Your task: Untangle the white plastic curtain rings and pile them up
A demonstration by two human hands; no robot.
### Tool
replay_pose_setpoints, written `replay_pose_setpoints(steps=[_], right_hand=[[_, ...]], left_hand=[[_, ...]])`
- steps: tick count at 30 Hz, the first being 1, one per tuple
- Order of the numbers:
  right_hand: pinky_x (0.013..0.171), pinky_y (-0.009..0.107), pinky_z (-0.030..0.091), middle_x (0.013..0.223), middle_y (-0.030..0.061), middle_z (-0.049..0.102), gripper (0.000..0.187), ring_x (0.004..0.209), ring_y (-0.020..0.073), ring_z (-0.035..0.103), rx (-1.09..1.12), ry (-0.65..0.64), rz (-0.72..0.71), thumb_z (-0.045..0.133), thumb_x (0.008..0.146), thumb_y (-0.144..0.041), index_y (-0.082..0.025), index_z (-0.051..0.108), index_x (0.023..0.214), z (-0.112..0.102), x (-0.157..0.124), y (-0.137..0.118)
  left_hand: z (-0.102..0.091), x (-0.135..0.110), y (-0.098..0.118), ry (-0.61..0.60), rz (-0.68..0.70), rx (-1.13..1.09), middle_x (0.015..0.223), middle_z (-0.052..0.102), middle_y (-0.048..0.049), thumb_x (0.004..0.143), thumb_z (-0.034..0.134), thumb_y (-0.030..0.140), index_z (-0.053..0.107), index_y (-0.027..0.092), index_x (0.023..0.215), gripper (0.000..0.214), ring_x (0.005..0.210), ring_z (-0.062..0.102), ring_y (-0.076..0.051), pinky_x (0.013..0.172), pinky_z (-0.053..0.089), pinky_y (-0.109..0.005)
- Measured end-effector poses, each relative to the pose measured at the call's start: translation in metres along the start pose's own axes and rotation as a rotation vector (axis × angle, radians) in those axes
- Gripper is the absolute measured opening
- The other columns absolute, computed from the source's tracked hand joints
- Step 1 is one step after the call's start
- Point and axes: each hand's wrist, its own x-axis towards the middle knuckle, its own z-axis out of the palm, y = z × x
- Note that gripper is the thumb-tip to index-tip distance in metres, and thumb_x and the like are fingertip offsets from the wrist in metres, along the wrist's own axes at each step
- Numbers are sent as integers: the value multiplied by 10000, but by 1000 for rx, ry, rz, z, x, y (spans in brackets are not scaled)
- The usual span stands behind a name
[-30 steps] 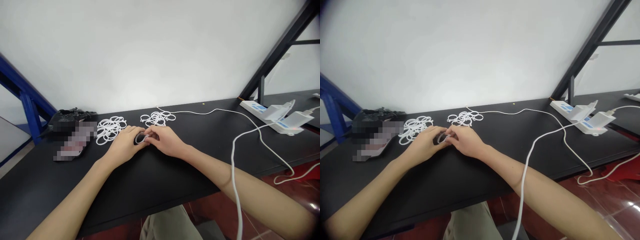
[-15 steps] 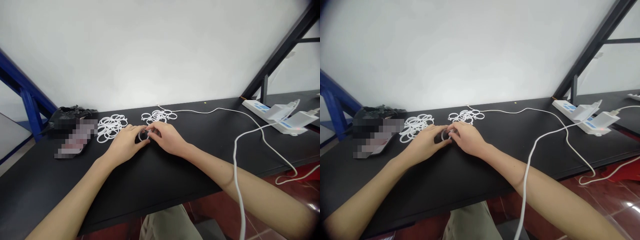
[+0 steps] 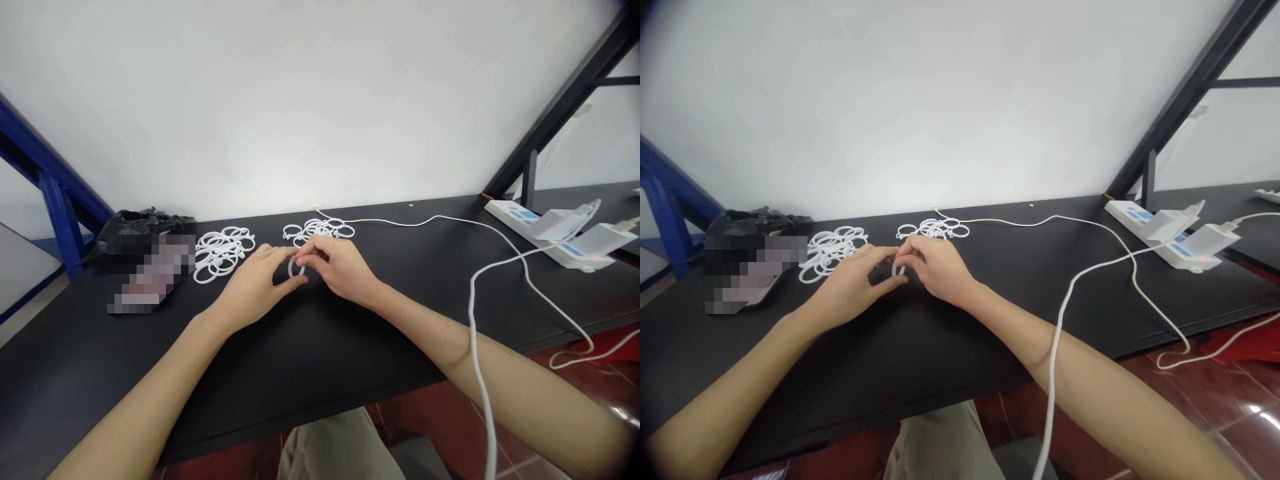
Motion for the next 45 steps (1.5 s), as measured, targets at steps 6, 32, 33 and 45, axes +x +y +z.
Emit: replay_pose_setpoints(steps=[6, 32, 33, 45], right_hand=[[807, 318, 467, 1036, 60, 646, 270, 885, 173, 608, -323, 102, 103, 602, 901, -393, -197, 609, 1085, -8, 5, 20], [746, 274, 404, 1011, 54, 564, 126, 836, 146, 522, -468, -143, -26, 458, 956, -150, -187, 574, 989, -3, -3, 10], [746, 272, 406, 1014, 52, 567, 126, 839, 145, 525, -455, -149, -30, 458, 955, -147, -188, 572, 989, -1, -4, 9], [810, 295, 440, 982, 44, 618, 106, 878, 153, 558, -228, -106, -92, 458, 932, -130, -189, 546, 927, 4, -4, 13]], left_hand=[[-16, 3, -29, 270, -160, 254, 1173, 658, -129, 905, 500, 470, 568, 185, 1277, 473, 1110, 536, -333, 976, 416, -488], [3, 3, -24, 136, 68, 138, 1185, 633, -75, 929, 478, 339, 547, 217, 1309, 405, 1106, 499, -267, 1012, 404, -460], [3, 3, -23, 137, 72, 128, 1174, 641, -75, 930, 475, 328, 560, 214, 1296, 393, 1098, 506, -265, 1010, 407, -458], [0, 1, -12, 182, 58, 47, 1140, 656, -63, 892, 573, 492, 550, 203, 1328, 525, 1062, 549, -238, 984, 437, -408]])
